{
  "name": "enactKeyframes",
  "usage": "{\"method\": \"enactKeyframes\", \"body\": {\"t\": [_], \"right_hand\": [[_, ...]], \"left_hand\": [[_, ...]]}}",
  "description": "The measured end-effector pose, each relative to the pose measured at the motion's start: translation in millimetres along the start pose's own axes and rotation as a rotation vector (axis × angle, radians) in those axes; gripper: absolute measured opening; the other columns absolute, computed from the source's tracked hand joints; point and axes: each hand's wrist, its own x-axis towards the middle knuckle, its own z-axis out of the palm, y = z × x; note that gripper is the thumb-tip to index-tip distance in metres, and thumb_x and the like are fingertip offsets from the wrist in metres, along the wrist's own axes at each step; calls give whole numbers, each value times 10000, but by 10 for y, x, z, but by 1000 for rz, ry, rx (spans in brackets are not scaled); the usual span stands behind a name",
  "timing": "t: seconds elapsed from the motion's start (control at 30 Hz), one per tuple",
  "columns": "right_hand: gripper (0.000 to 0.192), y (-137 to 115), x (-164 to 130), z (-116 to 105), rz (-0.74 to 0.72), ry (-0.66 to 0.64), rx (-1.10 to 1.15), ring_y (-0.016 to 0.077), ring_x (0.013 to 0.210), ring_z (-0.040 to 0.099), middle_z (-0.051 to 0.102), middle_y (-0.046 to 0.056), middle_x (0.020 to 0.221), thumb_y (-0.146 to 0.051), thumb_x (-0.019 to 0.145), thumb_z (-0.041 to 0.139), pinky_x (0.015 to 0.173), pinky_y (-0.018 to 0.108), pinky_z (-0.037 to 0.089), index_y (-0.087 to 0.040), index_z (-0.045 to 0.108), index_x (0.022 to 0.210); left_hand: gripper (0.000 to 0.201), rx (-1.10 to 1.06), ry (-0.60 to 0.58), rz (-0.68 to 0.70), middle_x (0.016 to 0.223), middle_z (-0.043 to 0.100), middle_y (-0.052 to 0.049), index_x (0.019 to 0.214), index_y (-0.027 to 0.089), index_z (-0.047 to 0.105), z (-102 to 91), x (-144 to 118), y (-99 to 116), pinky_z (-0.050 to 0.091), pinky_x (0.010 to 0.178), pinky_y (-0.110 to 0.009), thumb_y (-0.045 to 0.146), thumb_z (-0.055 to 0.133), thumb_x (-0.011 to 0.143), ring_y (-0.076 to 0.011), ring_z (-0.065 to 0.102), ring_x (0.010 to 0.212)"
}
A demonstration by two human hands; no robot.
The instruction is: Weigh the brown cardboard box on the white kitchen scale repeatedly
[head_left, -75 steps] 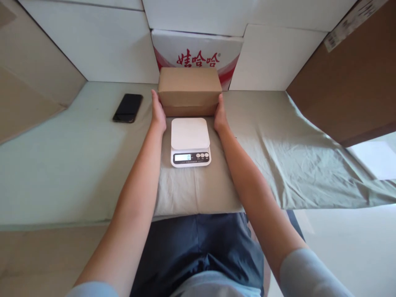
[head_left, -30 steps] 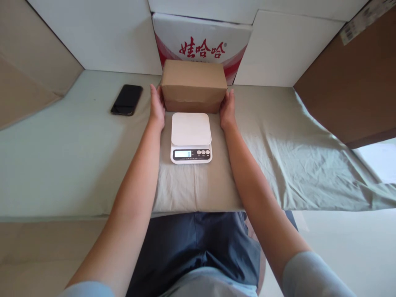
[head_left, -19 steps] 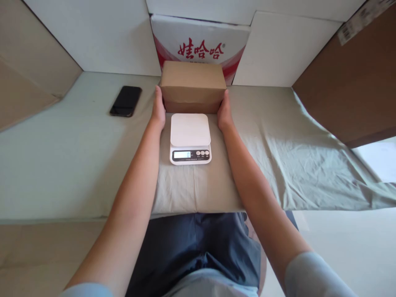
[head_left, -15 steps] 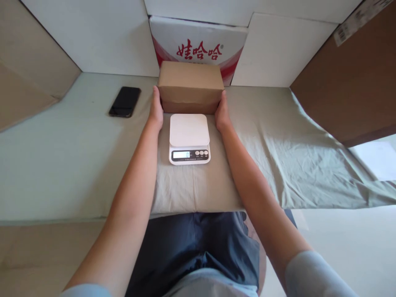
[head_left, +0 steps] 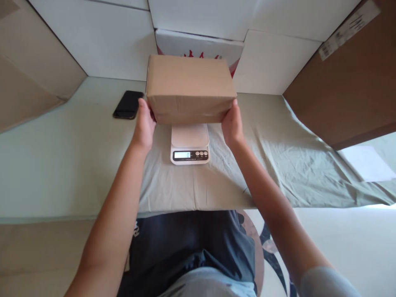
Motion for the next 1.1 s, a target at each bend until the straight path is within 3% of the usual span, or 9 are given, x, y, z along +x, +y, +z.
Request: {"method": "enactKeyframes", "body": {"t": [0.13, 0.3, 0.4, 0.6, 0.77, 0.93, 1.1], "right_hand": [[1048, -205, -682, 23, 29, 2, -23, 379, 2036, 431, 891, 49, 1710, -1165, 1021, 519, 1674, 572, 445, -348, 904, 1552], [978, -244, -992, 46, 21, 62, -10, 356, 2032, 434, 871, 61, 1774, -1099, 1065, 562, 1728, 590, 290, -372, 882, 1635], [956, -227, -1010, 40, 28, 71, -13, 352, 2026, 446, 878, 58, 1766, -1085, 1075, 569, 1734, 585, 253, -375, 881, 1635], [925, -260, -1054, 3, 47, 100, -25, 363, 1969, 538, 897, 71, 1721, -1052, 1099, 560, 1678, 603, 416, -376, 868, 1651], [877, -267, -1067, -10, 31, 83, -5, 340, 1984, 517, 890, 55, 1741, -1013, 1123, 572, 1694, 574, 382, -385, 861, 1661], [923, -248, -1047, -7, 68, 97, -22, 344, 2040, 418, 887, 37, 1755, -1073, 1063, 590, 1722, 583, 308, -406, 884, 1628], [1004, -248, -1043, -8, 111, 98, -19, 358, 2035, 430, 882, 50, 1765, -1122, 1017, 601, 1734, 569, 262, -381, 877, 1636]], "left_hand": [[898, -20, 32, -2, 1710, 883, -112, 1389, 354, 1002, 99, -595, 172, 421, 1650, -651, 1131, 667, 1088, -449, 423, 2002], [894, -5, 91, 11, 1675, 891, -153, 1497, 310, 972, 155, -920, 130, 455, 1617, -668, 1049, 572, 1191, -448, 555, 1927], [904, 13, 106, 1, 1681, 884, -159, 1579, 314, 940, 168, -993, 67, 502, 1588, -645, 1040, 551, 1205, -438, 587, 1904], [857, 78, 72, 30, 1572, 936, -147, 1537, 332, 957, 182, -1076, -22, 514, 1576, -594, 998, 505, 1243, -410, 717, 1790], [890, 87, 52, 47, 1585, 931, -166, 1597, 340, 925, 177, -1050, -41, 503, 1571, -638, 1019, 482, 1231, -424, 745, 1757], [983, 70, 87, 14, 1678, 888, -209, 1650, 323, 903, 247, -1013, 4, 479, 1580, -706, 1074, 476, 1182, -483, 656, 1841], [951, 72, 92, -3, 1707, 877, -195, 1579, 316, 934, 278, -1015, 68, 447, 1604, -708, 1073, 533, 1166, -484, 589, 1896]]}}
